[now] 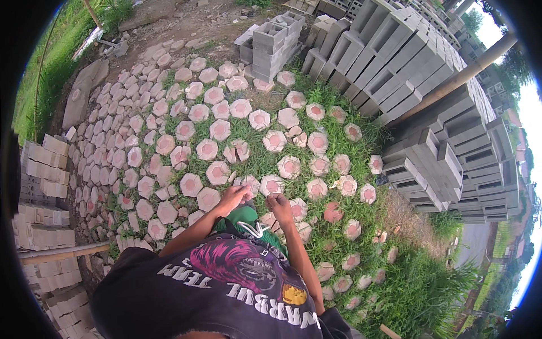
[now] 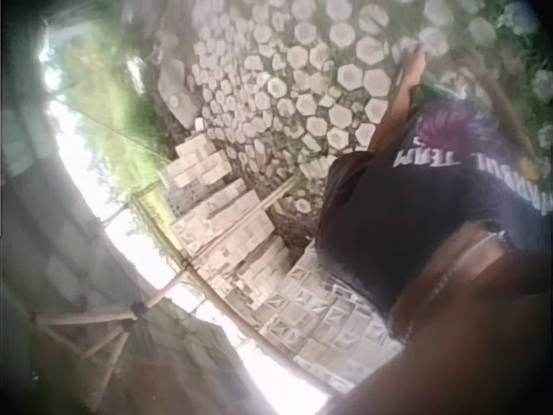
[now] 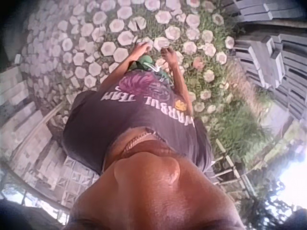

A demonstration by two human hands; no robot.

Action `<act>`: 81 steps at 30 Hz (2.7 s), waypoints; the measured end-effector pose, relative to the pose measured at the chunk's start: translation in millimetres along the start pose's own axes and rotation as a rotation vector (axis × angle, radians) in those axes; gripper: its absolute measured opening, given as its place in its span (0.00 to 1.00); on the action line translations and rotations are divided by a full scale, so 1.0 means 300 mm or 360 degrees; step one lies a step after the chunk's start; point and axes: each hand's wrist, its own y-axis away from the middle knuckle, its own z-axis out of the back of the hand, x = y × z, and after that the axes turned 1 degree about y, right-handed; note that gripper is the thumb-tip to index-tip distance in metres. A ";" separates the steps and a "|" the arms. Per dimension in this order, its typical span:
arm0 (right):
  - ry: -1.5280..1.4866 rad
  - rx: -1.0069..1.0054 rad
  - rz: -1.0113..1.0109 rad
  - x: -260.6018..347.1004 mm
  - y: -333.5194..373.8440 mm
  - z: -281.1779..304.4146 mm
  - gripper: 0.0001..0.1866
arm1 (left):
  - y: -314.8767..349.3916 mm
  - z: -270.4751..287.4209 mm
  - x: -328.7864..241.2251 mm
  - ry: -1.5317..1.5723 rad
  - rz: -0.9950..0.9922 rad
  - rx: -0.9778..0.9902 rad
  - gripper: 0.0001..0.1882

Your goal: The person picks up hollow concrete blocks from the ground and places them into a stack. They walk back and forth between the pickup area and the stack, repeating the process of lifting and placing the blocks.

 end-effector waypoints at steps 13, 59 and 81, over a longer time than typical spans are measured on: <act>0.0129 -0.0013 -0.0137 0.258 -0.353 -0.127 0.09 | -0.342 0.244 -0.093 0.0266 -0.0016 -0.0146 0.15; 0.0769 0.0891 -0.0328 1.014 -1.723 -0.115 0.14 | -1.156 0.324 -0.677 0.0399 0.0078 -0.1436 0.22; 0.0702 0.0797 -0.0368 1.207 -2.129 -0.859 0.17 | -1.474 1.159 -0.925 0.0618 -0.0050 -0.1419 0.22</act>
